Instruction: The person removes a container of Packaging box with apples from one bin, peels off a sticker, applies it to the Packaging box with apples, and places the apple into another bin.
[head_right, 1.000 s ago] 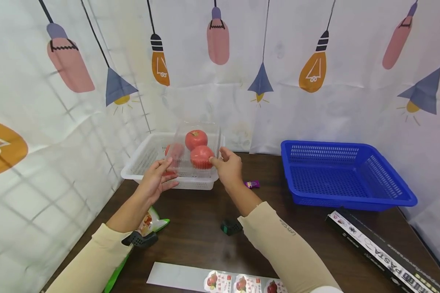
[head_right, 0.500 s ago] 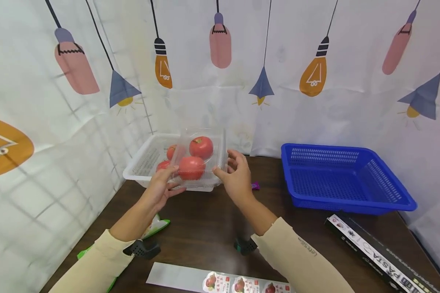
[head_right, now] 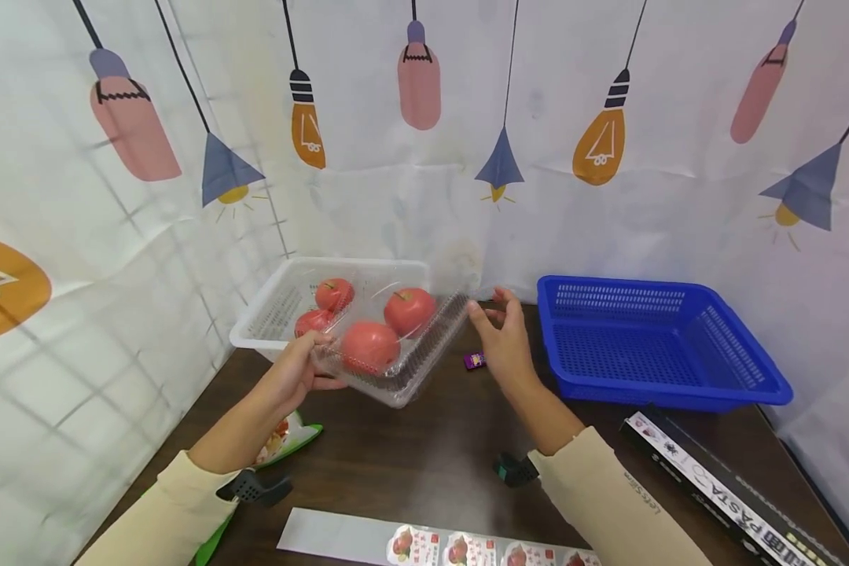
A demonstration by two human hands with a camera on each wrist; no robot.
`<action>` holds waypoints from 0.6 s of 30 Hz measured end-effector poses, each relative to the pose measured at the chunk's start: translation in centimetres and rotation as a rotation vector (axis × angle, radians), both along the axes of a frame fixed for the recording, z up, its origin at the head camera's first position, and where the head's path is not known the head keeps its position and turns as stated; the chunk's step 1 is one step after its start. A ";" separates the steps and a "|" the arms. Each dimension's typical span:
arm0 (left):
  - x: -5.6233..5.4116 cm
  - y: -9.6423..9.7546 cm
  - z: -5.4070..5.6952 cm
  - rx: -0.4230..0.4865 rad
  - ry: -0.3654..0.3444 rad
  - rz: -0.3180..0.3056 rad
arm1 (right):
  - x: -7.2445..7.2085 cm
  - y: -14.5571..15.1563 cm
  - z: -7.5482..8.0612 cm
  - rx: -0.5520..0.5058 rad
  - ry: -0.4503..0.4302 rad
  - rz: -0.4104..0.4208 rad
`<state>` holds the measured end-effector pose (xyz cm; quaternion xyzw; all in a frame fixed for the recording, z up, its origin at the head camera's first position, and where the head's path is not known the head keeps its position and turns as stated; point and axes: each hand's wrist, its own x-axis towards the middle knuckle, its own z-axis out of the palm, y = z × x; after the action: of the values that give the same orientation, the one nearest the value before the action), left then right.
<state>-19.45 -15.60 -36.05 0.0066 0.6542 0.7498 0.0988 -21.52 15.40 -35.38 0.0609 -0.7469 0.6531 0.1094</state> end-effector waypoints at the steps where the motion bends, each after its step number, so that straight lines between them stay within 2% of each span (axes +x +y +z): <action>1: 0.0 -0.1 -0.2 -0.008 0.001 -0.022 | 0.0 0.5 -0.1 0.023 -0.001 -0.002; 6: 0.0 -0.5 -1.0 -0.008 0.011 -0.126 | 0.5 2.3 -0.1 0.123 -0.031 0.060; 11: -0.3 -0.3 -1.7 -0.008 0.057 -0.210 | 0.8 3.8 0.1 0.084 -0.134 0.190; 14: -0.4 -0.1 -2.1 -0.018 0.058 -0.243 | 1.2 4.7 -0.3 0.091 -0.197 0.267; 18: -0.8 0.2 -2.9 -0.026 0.056 -0.293 | 2.0 5.8 -1.1 0.200 -0.245 0.324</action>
<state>-20.20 -15.41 -38.95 0.1220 0.6582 0.7184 0.1890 -19.53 21.22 -36.44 0.1112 -0.7961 0.5872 -0.0951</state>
